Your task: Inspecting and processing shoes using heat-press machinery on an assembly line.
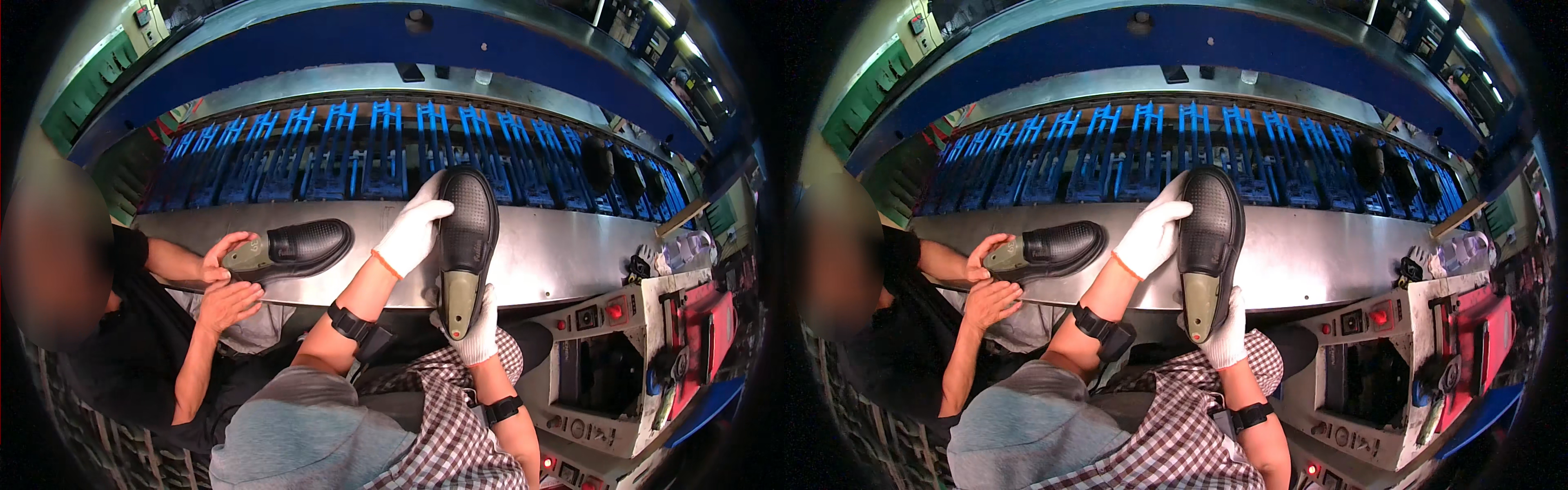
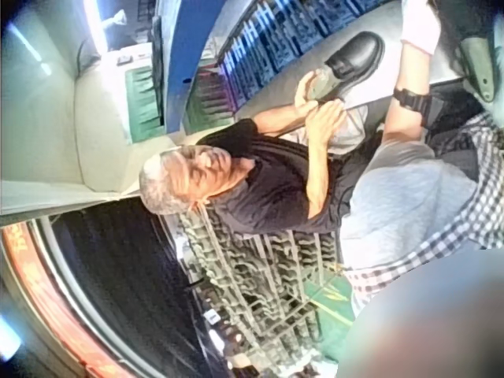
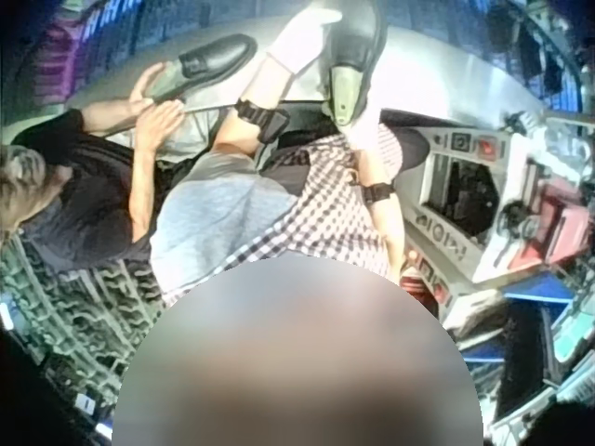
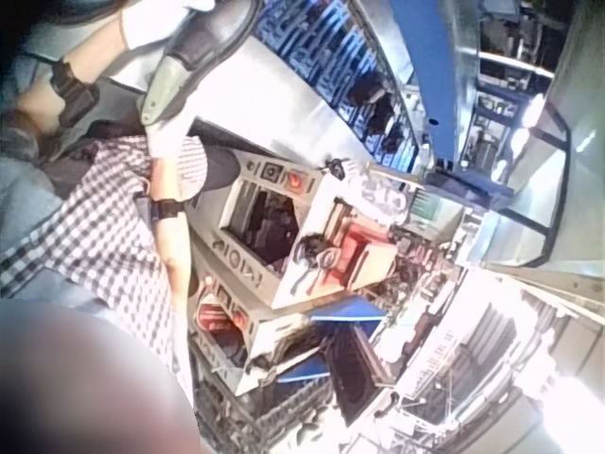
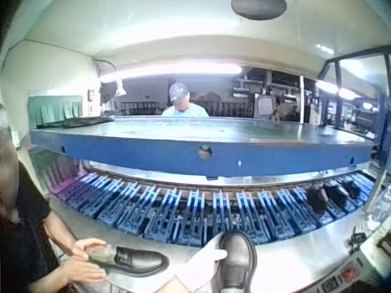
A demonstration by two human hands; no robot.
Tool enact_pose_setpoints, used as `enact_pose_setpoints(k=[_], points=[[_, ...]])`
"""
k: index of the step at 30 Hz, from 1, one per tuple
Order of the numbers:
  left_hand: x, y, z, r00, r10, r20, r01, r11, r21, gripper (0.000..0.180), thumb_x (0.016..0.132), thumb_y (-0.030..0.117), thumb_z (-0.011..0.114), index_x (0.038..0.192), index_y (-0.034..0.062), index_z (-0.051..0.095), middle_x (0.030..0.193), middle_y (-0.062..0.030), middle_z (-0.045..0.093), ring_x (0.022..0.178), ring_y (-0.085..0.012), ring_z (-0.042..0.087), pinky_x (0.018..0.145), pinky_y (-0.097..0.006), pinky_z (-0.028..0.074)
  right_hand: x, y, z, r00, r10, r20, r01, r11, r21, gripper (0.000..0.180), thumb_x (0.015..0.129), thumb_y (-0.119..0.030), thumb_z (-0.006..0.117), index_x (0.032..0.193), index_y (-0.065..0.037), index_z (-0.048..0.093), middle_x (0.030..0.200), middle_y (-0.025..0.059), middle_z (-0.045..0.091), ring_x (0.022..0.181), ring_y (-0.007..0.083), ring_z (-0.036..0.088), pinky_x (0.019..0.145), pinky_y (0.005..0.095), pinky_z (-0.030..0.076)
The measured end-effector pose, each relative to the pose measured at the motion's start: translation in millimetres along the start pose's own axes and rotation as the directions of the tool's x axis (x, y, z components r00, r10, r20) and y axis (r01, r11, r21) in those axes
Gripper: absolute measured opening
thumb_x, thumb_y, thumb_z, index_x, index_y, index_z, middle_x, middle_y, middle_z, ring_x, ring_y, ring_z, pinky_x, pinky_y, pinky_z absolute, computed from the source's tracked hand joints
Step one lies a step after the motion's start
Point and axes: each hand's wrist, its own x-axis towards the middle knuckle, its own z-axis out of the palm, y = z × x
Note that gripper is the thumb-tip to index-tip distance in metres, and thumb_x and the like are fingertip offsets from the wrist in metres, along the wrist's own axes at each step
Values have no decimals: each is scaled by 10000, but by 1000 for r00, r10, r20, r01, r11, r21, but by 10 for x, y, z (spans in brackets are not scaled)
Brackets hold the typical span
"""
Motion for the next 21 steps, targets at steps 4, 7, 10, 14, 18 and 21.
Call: enact_pose_setpoints(k=[4, 7, 10, 14, 18, 21], points=[[-130, -128, 153, 993, -99, -57, 91, 987, -130, 683, 949, 42, 599, 1574, -35, 335, 1518, -144, 508, 1383, -244, 495, 1214, -363, 337, -190, -98, 87, 988, -82, -134, 64, 989, -131, 758, 1029, -703, 339, 1395, -76, 556, 1254, 151, 695, 1046, 329, 722, 677, 460, 607], [-290, -254, 326, 916, -390, 92, 400, 875, -274, 595, 1026, 285, 637, 1526, 59, 409, 1462, -124, 541, 1346, -236, 514, 1157, -441, 418, -284, -203, 153, 967, -183, -178, 149, 971, -188, 751, 1032, -697, 321, 1336, -66, 594, 1133, 134, 716, 885, 308, 714, 633, 448, 587], [-339, -379, 493, 926, -342, 158, 372, 898, -234, 741, 1012, 435, 667, 1590, 135, 313, 1509, -121, 483, 1356, -264, 503, 1124, -478, 456, -358, -311, 187, 944, -270, -189, 225, 947, -230, 697, 1053, -654, 322, 1322, -72, 594, 1137, 132, 718, 872, 302, 709, 670, 460, 593], [-365, -446, 568, 926, -308, 219, 345, 925, -159, 938, 920, 482, 776, 1607, 115, 253, 1515, -91, 464, 1392, -266, 486, 1172, -474, 431, -418, -394, 161, 922, -312, -227, 244, 928, -283, 705, 1042, -674, 351, 1359, -89, 582, 1197, 133, 705, 944, 305, 709, 750, 478, 603], [-423, -460, 562, 934, -305, 184, 324, 942, -84, 1220, 828, 447, 880, 1658, 165, 31, 1583, -116, 372, 1448, -284, 405, 1197, -464, 377, -480, -445, 117, 903, -316, -292, 205, 913, -353, 716, 1031, -697, 371, 1386, -108, 569, 1242, 129, 687, 1027, 310, 702, 817, 489, 604], [-465, -488, 557, 942, -273, 192, 283, 959, -25, 1390, 736, 470, 942, 1652, 146, -52, 1582, -143, 358, 1464, -292, 386, 1210, -458, 353, -471, -437, 95, 905, -359, -227, 262, 892, -369, 678, 1046, -668, 378, 1311, -88, 608, 1140, 120, 715, 947, 273, 719, 718, 441, 611]])
